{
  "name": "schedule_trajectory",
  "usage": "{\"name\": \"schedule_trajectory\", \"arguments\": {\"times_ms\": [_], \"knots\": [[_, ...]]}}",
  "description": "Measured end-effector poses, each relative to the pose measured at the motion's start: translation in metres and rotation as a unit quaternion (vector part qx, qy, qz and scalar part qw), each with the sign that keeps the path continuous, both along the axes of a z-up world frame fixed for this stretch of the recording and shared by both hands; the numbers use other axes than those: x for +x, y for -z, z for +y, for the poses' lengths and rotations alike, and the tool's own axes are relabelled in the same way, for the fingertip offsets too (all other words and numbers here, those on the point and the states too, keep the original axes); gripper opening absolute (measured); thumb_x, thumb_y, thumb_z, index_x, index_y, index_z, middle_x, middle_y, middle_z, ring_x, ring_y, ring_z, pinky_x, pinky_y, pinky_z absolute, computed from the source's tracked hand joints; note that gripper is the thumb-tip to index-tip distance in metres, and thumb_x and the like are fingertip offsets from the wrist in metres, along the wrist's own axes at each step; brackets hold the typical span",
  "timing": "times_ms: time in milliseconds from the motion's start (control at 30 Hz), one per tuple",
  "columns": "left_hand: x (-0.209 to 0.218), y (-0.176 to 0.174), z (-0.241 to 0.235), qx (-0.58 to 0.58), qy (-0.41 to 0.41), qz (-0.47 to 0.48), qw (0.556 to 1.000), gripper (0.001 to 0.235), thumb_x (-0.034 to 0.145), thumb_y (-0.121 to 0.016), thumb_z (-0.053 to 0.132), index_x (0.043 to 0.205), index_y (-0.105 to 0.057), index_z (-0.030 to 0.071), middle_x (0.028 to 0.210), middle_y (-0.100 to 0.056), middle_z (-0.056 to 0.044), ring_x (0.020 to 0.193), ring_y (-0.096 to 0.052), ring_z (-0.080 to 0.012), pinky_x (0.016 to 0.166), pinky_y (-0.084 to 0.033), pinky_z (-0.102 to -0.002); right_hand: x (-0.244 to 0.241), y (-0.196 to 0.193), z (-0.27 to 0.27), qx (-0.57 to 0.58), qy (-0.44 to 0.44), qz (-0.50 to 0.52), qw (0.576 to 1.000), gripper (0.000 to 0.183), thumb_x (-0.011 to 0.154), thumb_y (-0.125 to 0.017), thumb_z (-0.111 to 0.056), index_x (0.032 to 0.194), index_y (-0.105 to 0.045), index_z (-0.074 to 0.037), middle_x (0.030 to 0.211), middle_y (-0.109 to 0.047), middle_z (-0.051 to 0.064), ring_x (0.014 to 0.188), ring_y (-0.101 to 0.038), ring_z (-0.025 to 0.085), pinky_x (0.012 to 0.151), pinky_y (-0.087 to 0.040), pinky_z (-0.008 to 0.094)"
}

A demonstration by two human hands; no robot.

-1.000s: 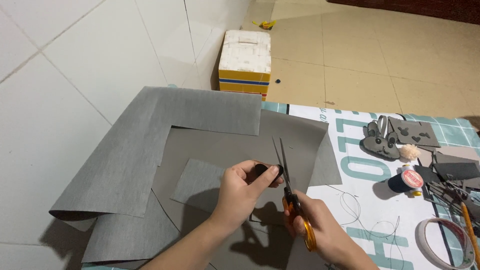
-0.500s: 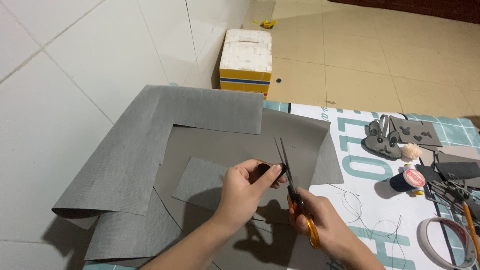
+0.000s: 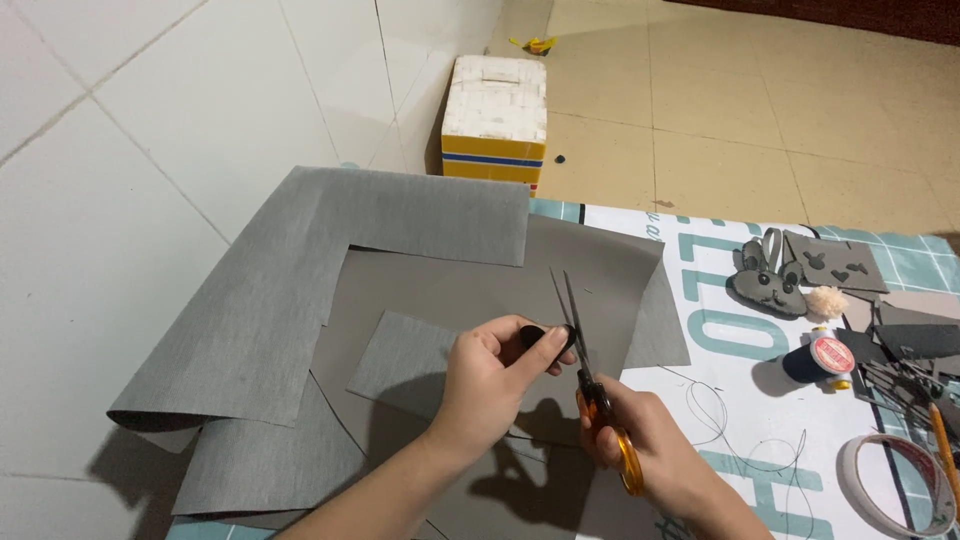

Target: Cutting a heart shape from a piece of leather and fitting a smaller heart cutout into the opening.

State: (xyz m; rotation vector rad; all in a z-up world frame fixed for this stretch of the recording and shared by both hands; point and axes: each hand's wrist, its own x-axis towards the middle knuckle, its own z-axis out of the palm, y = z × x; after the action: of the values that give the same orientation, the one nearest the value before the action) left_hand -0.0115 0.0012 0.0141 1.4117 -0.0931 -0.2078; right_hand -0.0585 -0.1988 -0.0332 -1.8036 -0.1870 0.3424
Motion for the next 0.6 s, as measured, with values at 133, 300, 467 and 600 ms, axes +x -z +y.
{"name": "schedule_trajectory", "arguments": {"times_ms": [133, 300, 467, 600], "knots": [[0.0, -0.002, 0.001, 0.012, -0.001, -0.002, 1.0, 0.024, 0.091, -0.071, 0.028, 0.082, -0.078, 0.006, 0.078, -0.081, -0.004, 0.074, -0.074, -0.0142, 0.075, -0.063, -0.027, 0.001, 0.003, -0.002, 0.027, 0.007, 0.031, 0.999, 0.074, 0.072, -0.059, -0.077, 0.086, -0.056, -0.004, 0.068, -0.048, 0.006, 0.058, -0.041, 0.017, 0.055, -0.037, 0.032], [0.003, 0.005, 0.001, 0.004, 0.004, -0.033, 0.999, 0.024, 0.092, -0.071, 0.028, 0.083, -0.078, 0.006, 0.079, -0.08, -0.005, 0.073, -0.074, -0.0143, 0.073, -0.063, -0.028, 0.002, 0.008, -0.005, 0.01, -0.004, 0.025, 1.0, 0.076, 0.071, -0.056, -0.08, 0.085, -0.056, -0.005, 0.066, -0.049, 0.005, 0.057, -0.037, 0.016, 0.054, -0.032, 0.031], [0.004, 0.001, 0.003, 0.013, 0.003, -0.021, 1.0, 0.025, 0.091, -0.072, 0.029, 0.081, -0.077, 0.007, 0.077, -0.08, -0.004, 0.072, -0.073, -0.0137, 0.072, -0.062, -0.027, 0.0, -0.002, -0.002, -0.012, 0.006, 0.022, 1.0, 0.075, 0.071, -0.054, -0.08, 0.082, -0.055, -0.005, 0.063, -0.049, 0.006, 0.057, -0.038, 0.016, 0.054, -0.034, 0.031], [0.005, -0.002, 0.005, 0.028, 0.011, -0.009, 1.0, 0.024, 0.091, -0.072, 0.028, 0.083, -0.078, 0.006, 0.077, -0.08, -0.004, 0.072, -0.072, -0.0128, 0.072, -0.062, -0.027, -0.001, -0.003, -0.002, -0.015, 0.01, 0.032, 0.999, 0.076, 0.07, -0.054, -0.081, 0.081, -0.054, -0.006, 0.062, -0.048, 0.005, 0.057, -0.037, 0.015, 0.054, -0.034, 0.031]]}}
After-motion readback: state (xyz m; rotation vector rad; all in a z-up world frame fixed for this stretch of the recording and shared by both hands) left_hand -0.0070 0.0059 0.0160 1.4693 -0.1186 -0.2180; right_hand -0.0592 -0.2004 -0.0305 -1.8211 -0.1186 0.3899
